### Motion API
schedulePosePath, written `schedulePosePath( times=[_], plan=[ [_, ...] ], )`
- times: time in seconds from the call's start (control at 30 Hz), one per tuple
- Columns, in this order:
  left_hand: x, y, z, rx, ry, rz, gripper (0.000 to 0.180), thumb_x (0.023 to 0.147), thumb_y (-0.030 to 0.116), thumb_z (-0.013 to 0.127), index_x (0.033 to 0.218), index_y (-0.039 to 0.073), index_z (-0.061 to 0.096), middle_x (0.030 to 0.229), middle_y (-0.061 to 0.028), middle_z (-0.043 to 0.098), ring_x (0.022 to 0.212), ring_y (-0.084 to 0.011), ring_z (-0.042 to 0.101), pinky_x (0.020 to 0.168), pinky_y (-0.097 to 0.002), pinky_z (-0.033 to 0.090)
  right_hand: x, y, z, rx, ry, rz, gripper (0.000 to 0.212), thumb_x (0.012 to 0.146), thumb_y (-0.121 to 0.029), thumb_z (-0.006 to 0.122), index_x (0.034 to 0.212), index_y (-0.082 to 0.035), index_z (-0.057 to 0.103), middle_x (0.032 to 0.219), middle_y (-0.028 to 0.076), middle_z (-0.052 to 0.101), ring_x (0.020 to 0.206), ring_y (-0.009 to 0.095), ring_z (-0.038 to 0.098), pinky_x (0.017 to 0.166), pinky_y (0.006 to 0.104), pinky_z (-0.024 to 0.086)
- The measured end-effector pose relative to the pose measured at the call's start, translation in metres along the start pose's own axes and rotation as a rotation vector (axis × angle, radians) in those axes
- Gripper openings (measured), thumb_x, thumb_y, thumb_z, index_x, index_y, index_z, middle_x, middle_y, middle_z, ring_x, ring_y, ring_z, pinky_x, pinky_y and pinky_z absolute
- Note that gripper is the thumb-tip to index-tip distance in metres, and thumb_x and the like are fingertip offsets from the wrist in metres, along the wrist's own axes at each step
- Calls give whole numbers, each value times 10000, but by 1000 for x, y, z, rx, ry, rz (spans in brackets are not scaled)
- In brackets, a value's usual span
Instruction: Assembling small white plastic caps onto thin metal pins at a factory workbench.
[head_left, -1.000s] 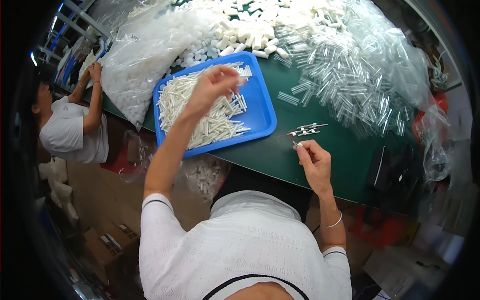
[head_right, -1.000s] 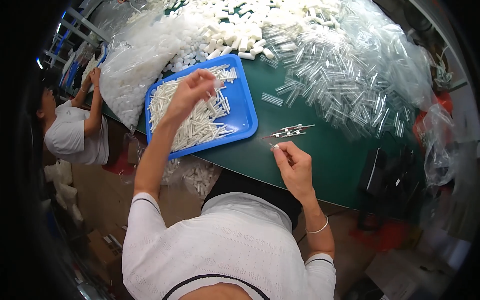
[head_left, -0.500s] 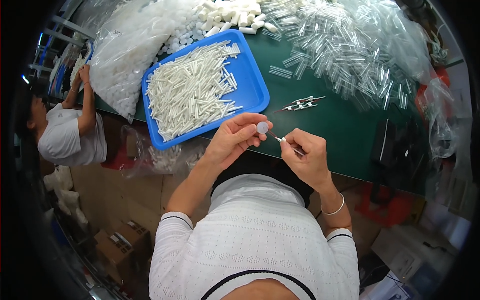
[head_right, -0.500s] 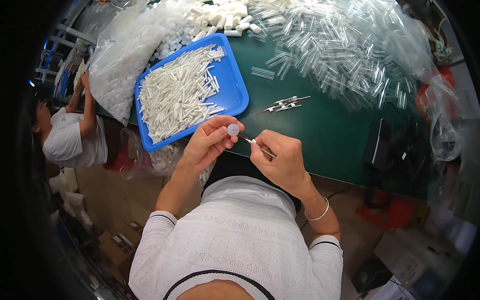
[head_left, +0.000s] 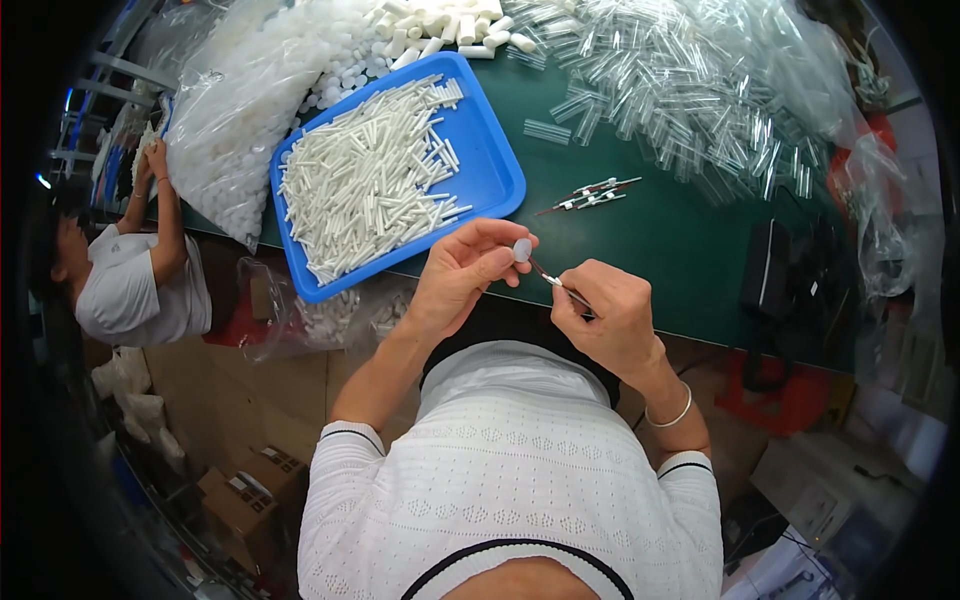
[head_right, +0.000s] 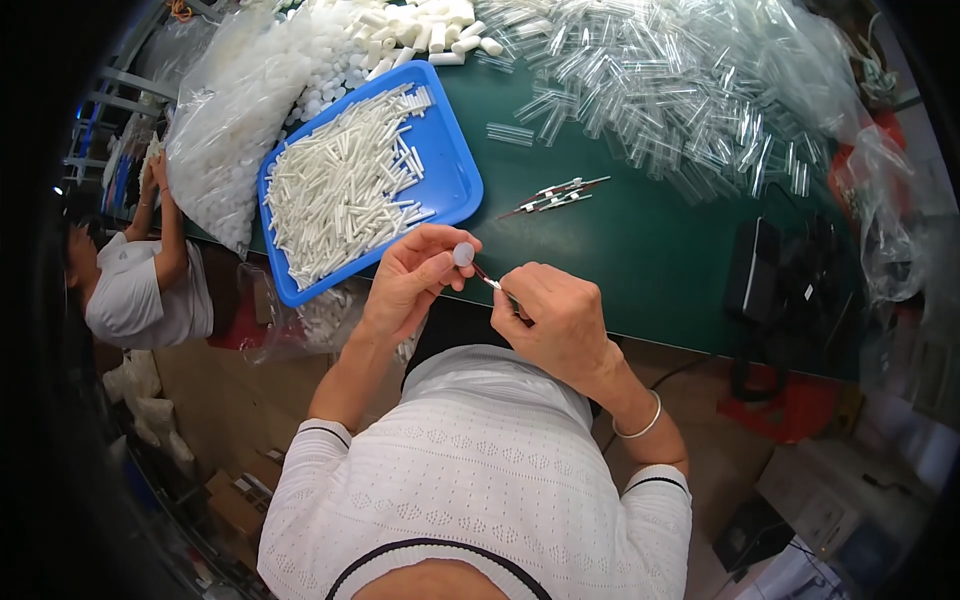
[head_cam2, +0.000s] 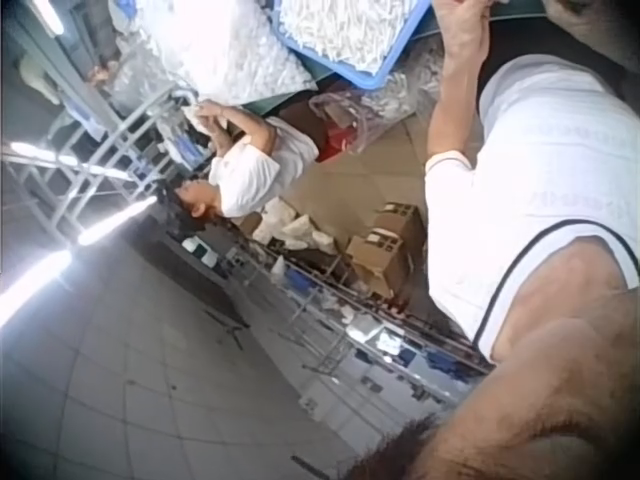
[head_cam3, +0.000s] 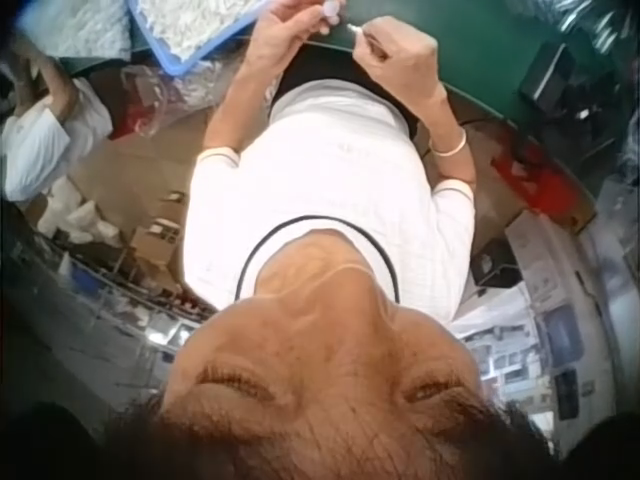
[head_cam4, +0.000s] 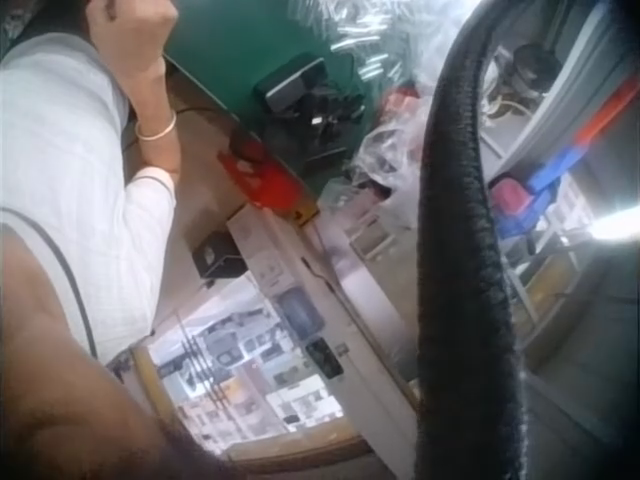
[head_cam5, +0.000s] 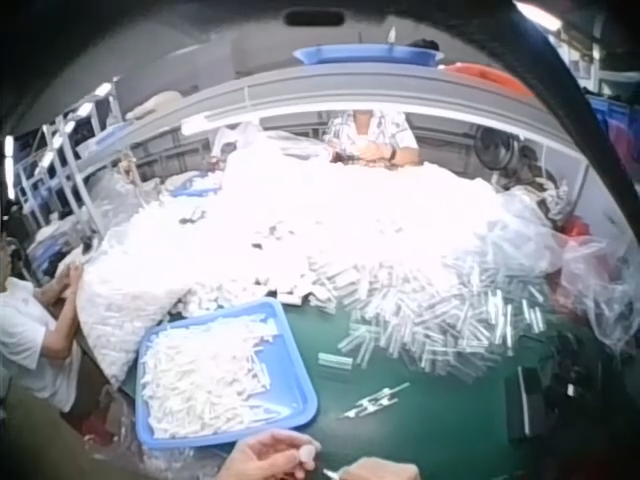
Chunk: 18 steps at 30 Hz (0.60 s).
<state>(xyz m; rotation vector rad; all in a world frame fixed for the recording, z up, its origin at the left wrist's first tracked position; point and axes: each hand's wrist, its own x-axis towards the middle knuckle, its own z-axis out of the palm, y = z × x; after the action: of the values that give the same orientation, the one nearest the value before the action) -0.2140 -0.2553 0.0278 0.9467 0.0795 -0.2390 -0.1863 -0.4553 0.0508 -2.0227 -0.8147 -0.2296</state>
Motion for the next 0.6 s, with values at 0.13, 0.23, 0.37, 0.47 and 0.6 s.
schedulePosePath(
  times=[0.13,0.23,0.37,0.47,0.6],
  plan=[
    [0,1,-4,148,-52,50,246,891,36,626,1133,-5,609,1102,-103,643,901,-125,625,755,-251,518,3,0,-3,31,-20,19,146,703,14,672,699,-42,537,582,52,509,461,182,516,438,312,405],
    [-1,3,-5,162,-86,0,259,877,14,633,1134,-7,607,1100,-99,646,908,-126,626,761,-251,516,6,-4,-4,63,-28,55,137,707,15,667,699,-38,541,581,51,510,447,173,510,436,308,401],
    [-1,0,-8,118,-48,9,273,869,8,637,1140,-7,603,1104,-93,645,911,-127,628,766,-246,515,8,-4,-5,72,-40,82,115,720,12,660,705,-31,555,589,49,522,441,164,511,435,294,398],
    [-2,-1,-7,135,-40,21,287,866,7,642,1150,-6,597,1113,-87,642,918,-120,623,771,-243,515,4,-1,-5,44,-82,82,110,730,7,660,709,-31,560,597,50,529,446,162,517,437,290,399],
    [-2,-4,-6,167,-70,39,294,865,2,641,1155,-6,594,1113,-83,642,928,-110,615,769,-238,513,6,-4,-5,102,-53,126,103,739,5,661,716,-26,566,604,53,536,452,161,522,440,290,402]
  ],
)
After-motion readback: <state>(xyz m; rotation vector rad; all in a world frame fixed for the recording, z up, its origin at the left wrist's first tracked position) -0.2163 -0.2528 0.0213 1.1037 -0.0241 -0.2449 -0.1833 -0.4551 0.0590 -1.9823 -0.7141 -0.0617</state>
